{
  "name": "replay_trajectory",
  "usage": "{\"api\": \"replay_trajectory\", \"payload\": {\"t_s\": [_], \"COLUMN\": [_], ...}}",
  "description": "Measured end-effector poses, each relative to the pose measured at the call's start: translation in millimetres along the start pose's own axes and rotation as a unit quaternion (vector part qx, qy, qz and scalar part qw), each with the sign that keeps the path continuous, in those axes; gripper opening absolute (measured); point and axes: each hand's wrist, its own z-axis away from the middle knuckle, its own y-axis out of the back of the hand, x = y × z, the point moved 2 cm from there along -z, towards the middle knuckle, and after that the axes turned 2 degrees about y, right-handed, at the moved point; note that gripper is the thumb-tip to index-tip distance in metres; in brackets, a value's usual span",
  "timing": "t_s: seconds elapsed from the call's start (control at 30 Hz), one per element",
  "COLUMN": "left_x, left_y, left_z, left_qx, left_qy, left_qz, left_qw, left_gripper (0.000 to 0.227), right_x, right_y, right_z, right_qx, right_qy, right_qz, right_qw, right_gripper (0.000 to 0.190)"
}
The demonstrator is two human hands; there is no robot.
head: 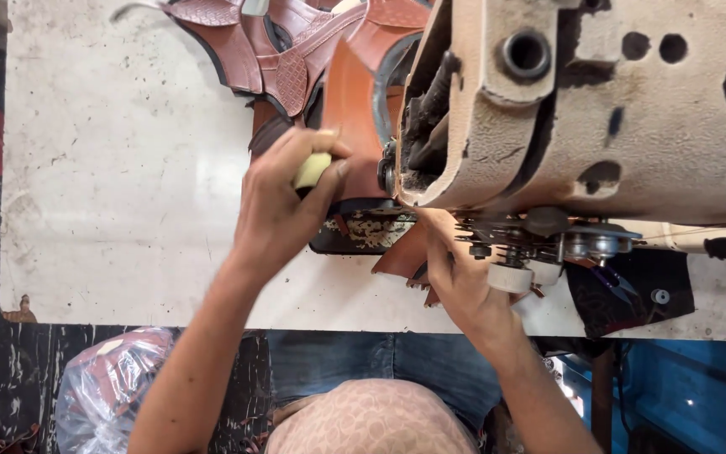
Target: Stitching leather pieces together using an industrial sewing machine to assemble shoe uppers.
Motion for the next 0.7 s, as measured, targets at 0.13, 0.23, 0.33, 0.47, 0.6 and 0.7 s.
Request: {"api": "replay_trajectory", "payload": {"t_s": [0.13,0.23,0.33,0.47,0.6,0.7], "left_x": [-3,-5,-4,1,5,13], "left_y": [-21,-37,-49,-60,-71,-74], "left_z": [31,53,73,92,102,98], "left_qx": [0.066,0.121,0.156,0.177,0.168,0.154], "left_qy": [0.082,0.136,0.138,0.185,0.227,0.226], "left_qz": [0.034,0.098,0.130,0.213,0.248,0.230], "left_qw": [0.994,0.978,0.969,0.943,0.926,0.934], "left_gripper": [0.011,0.009,0.009,0.012,0.017,0.022], "right_x": [-6,-11,-14,-7,-15,-6], "right_y": [1,2,-8,-22,-29,-38], "right_z": [-13,-17,-14,-6,-11,-1], "right_qx": [-0.077,-0.100,-0.155,0.001,-0.012,-0.018], "right_qy": [-0.067,0.041,0.151,-0.136,-0.219,-0.276], "right_qz": [0.057,0.236,0.404,-0.091,-0.245,-0.337], "right_qw": [0.993,0.966,0.889,0.987,0.944,0.900], "right_gripper": [0.036,0.030,0.021,0.019,0.021,0.023]}}
